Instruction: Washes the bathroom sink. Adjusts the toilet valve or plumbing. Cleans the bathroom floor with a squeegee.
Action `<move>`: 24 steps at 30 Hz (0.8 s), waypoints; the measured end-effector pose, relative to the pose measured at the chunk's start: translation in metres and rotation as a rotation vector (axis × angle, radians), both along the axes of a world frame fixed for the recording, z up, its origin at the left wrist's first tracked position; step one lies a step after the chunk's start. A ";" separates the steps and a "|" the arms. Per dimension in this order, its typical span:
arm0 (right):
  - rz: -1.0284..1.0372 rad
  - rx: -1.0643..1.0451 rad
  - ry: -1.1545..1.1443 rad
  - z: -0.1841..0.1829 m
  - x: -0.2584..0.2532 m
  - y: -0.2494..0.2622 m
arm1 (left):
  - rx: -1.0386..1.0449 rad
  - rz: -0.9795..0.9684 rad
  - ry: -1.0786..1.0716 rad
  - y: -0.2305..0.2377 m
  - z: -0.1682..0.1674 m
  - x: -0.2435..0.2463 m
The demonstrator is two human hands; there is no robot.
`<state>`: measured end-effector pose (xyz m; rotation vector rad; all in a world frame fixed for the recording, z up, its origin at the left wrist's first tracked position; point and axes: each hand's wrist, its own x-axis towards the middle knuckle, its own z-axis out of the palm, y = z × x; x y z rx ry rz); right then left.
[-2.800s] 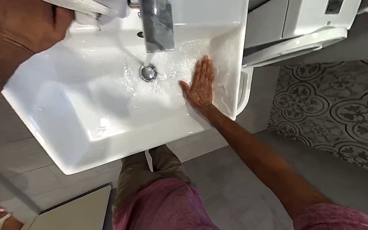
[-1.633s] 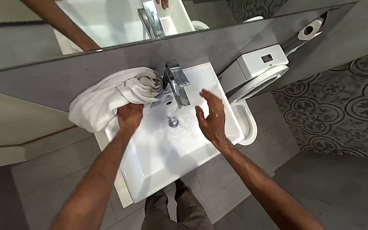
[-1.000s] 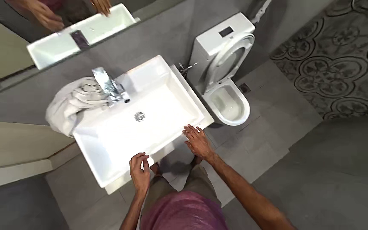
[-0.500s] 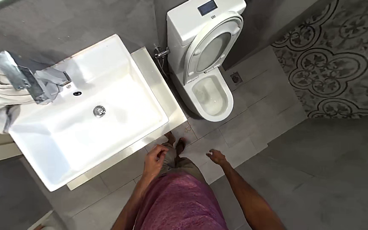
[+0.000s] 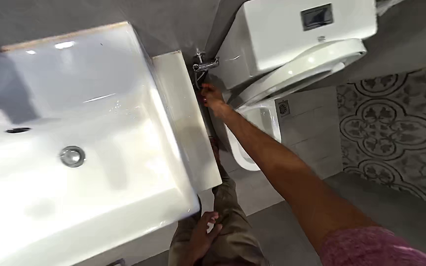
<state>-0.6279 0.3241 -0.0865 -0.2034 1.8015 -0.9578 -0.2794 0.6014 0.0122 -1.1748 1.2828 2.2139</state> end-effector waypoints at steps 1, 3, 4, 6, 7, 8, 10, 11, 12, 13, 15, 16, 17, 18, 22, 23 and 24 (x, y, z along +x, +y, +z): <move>-0.032 -0.012 -0.055 -0.018 -0.004 -0.019 | 0.014 0.077 -0.030 0.008 -0.008 -0.001; -0.114 -0.033 -0.137 -0.052 -0.010 -0.047 | 0.018 0.254 -0.069 0.023 -0.015 -0.005; -0.148 -0.048 -0.163 -0.064 -0.010 -0.057 | 0.023 0.359 -0.087 0.027 -0.018 -0.012; -0.192 -0.122 -0.177 -0.086 -0.013 -0.074 | 0.027 0.565 -0.116 0.036 -0.026 -0.032; -0.224 -0.175 -0.184 -0.095 -0.014 -0.076 | 0.038 0.657 -0.138 0.043 -0.029 -0.042; -0.270 -0.232 -0.195 -0.101 -0.015 -0.075 | 0.051 0.735 -0.168 0.050 -0.031 -0.055; -0.321 -0.327 -0.260 -0.090 -0.012 -0.070 | 0.070 0.826 -0.204 0.060 -0.033 -0.083; -0.335 -0.364 -0.327 -0.080 -0.012 -0.068 | 0.083 0.838 -0.203 0.064 -0.035 -0.095; -0.359 -0.373 -0.398 -0.069 -0.014 -0.066 | 0.099 0.824 -0.200 0.069 -0.035 -0.106; -0.389 -0.370 -0.480 -0.059 -0.015 -0.064 | 0.114 0.791 -0.200 0.071 -0.034 -0.116; -0.464 -0.346 -0.650 -0.041 -0.023 -0.063 | 0.127 0.734 -0.187 0.073 -0.033 -0.131; -0.498 -0.324 -0.696 -0.034 -0.027 -0.064 | 0.128 0.731 -0.183 0.071 -0.033 -0.137; -0.509 -0.281 -0.699 -0.028 -0.030 -0.066 | 0.128 0.745 -0.182 0.069 -0.033 -0.143; -0.492 -0.224 -0.687 -0.024 -0.034 -0.069 | 0.133 0.772 -0.184 0.066 -0.032 -0.146; -0.395 0.123 -0.554 -0.015 -0.036 -0.097 | 0.127 0.872 -0.247 0.056 -0.030 -0.148; -0.400 0.190 -0.525 -0.013 -0.035 -0.103 | 0.115 0.871 -0.267 0.055 -0.031 -0.147; -0.408 0.225 -0.509 -0.010 -0.035 -0.107 | 0.105 0.871 -0.285 0.055 -0.032 -0.146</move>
